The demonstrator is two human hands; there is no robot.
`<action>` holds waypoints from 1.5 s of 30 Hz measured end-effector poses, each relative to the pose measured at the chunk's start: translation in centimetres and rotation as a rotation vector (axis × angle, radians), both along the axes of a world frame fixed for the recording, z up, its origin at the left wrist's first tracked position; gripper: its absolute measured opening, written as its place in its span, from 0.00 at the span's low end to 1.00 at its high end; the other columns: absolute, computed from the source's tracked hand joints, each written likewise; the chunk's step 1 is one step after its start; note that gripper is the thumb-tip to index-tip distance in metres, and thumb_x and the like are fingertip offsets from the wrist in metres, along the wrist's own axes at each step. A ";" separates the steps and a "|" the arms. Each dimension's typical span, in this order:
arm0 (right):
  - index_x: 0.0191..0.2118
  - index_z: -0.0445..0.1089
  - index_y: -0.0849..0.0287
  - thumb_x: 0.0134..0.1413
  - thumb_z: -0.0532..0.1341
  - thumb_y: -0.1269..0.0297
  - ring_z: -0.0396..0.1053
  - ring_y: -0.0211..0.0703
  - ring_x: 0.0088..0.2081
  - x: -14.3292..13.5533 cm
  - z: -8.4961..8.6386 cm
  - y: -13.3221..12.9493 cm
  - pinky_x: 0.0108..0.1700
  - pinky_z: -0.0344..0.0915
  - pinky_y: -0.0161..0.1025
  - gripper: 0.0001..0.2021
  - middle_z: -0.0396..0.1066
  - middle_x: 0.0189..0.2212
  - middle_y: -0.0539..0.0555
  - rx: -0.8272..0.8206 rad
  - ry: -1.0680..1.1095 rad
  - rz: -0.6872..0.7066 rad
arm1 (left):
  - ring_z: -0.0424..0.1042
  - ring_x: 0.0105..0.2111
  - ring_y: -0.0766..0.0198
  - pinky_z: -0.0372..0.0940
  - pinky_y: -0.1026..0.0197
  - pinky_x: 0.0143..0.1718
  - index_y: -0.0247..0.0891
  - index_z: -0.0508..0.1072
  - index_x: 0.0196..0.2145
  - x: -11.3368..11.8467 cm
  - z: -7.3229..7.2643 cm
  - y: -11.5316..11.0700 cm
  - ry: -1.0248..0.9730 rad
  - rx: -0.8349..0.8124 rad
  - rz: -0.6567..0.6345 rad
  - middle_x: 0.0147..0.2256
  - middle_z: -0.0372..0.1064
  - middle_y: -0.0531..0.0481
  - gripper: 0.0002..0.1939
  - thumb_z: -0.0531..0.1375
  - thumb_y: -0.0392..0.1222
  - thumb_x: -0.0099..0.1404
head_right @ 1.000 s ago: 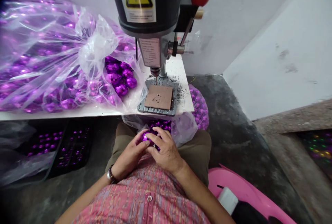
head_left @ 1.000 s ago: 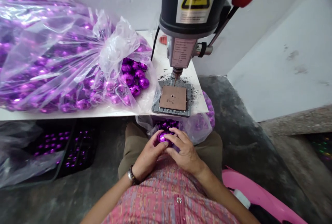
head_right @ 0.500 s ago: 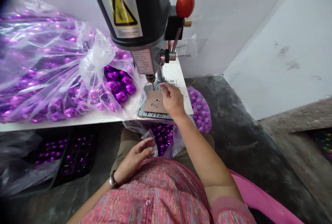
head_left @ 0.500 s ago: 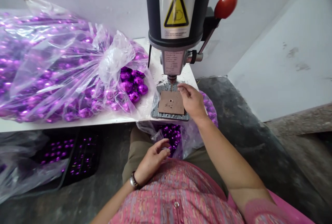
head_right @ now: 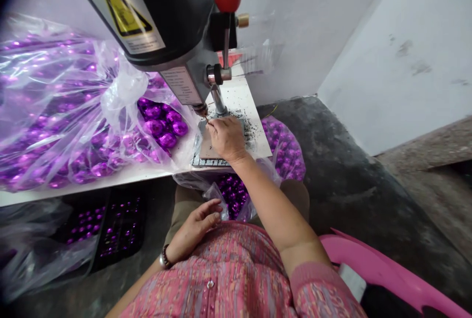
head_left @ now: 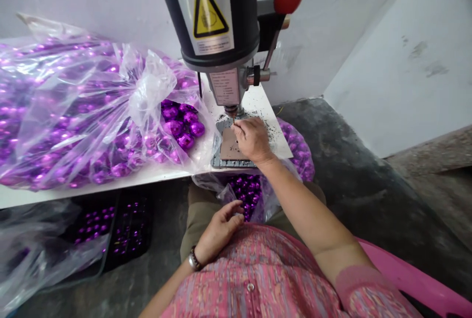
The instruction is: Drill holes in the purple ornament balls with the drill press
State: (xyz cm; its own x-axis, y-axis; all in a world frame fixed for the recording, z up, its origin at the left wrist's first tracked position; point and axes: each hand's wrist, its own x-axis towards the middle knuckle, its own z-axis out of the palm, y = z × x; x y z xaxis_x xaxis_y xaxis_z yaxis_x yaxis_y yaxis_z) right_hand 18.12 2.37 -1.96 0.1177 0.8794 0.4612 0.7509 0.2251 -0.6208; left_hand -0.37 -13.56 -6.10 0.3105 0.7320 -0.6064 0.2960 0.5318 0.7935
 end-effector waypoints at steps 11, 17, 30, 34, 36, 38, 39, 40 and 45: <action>0.31 0.71 0.66 0.62 0.54 0.49 0.63 0.39 0.41 0.1 -2.1 -1.5 0.53 0.58 0.40 0.23 0.70 0.32 0.60 -0.092 -0.013 -0.142 | 0.72 0.52 0.55 0.63 0.53 0.58 0.38 0.72 0.56 -0.5 -0.9 -0.2 0.042 0.073 -0.109 0.52 0.75 0.43 0.26 0.62 0.49 0.63; 0.42 0.76 0.57 0.60 0.55 0.43 0.67 0.37 0.45 1.0 -1.1 -1.3 0.55 0.61 0.38 0.23 0.74 0.41 0.55 -0.066 0.047 -0.020 | 0.73 0.52 0.55 0.64 0.53 0.58 0.38 0.74 0.54 0.2 -0.5 -0.1 0.061 0.092 -0.148 0.51 0.76 0.43 0.24 0.63 0.48 0.62; 0.28 0.71 0.62 0.62 0.54 0.51 0.60 0.32 0.38 0.7 0.1 0.0 0.52 0.56 0.34 0.21 0.71 0.30 0.54 -0.056 0.057 0.066 | 0.73 0.52 0.54 0.63 0.52 0.59 0.36 0.73 0.55 0.0 -0.5 -0.2 0.073 0.100 -0.162 0.52 0.75 0.43 0.24 0.61 0.45 0.63; 0.25 0.69 0.63 0.59 0.56 0.53 0.62 0.37 0.43 0.4 1.3 -0.1 0.56 0.56 0.40 0.19 0.70 0.29 0.56 -0.100 0.045 0.004 | 0.72 0.53 0.55 0.62 0.53 0.60 0.37 0.74 0.54 0.2 -0.4 0.0 0.082 0.083 -0.149 0.53 0.75 0.43 0.23 0.61 0.45 0.62; 0.24 0.69 0.64 0.58 0.56 0.55 0.61 0.35 0.38 0.4 1.8 -0.3 0.53 0.58 0.39 0.19 0.68 0.27 0.55 -0.147 0.041 0.001 | 0.73 0.52 0.55 0.64 0.53 0.59 0.36 0.74 0.55 0.2 -0.7 0.3 0.093 0.077 -0.147 0.52 0.75 0.43 0.24 0.61 0.45 0.62; 0.24 0.69 0.64 0.58 0.56 0.56 0.60 0.32 0.34 1.1 1.9 -0.9 0.49 0.59 0.37 0.18 0.68 0.25 0.54 -0.187 0.047 0.002 | 0.74 0.50 0.55 0.65 0.53 0.57 0.36 0.73 0.56 -0.1 -1.5 0.6 0.102 0.107 -0.143 0.52 0.76 0.42 0.24 0.60 0.45 0.63; 0.25 0.71 0.63 0.57 0.57 0.55 0.61 0.32 0.34 1.8 1.8 -1.6 0.48 0.60 0.36 0.17 0.68 0.26 0.53 -0.195 0.055 -0.004 | 0.74 0.50 0.55 0.66 0.53 0.57 0.36 0.73 0.56 -0.3 -2.1 0.9 0.122 0.152 -0.150 0.52 0.76 0.42 0.24 0.60 0.45 0.64; 0.27 0.72 0.62 0.58 0.57 0.54 0.62 0.31 0.35 2.8 1.5 -2.5 0.49 0.61 0.35 0.17 0.70 0.28 0.52 -0.196 0.067 -0.021 | 0.74 0.51 0.55 0.66 0.52 0.58 0.37 0.73 0.56 -0.6 -2.8 1.1 0.156 0.220 -0.174 0.53 0.75 0.43 0.23 0.59 0.45 0.65; 0.48 0.71 0.61 0.58 0.54 0.45 0.65 0.32 0.40 8.9 -2.9 -9.6 0.52 0.64 0.36 0.24 0.71 0.41 0.55 -0.222 0.165 -0.315 | 0.68 0.59 0.51 0.60 0.47 0.64 0.40 0.74 0.56 -1.3 -6.3 3.4 0.483 0.624 -0.580 0.59 0.70 0.41 0.23 0.57 0.33 0.64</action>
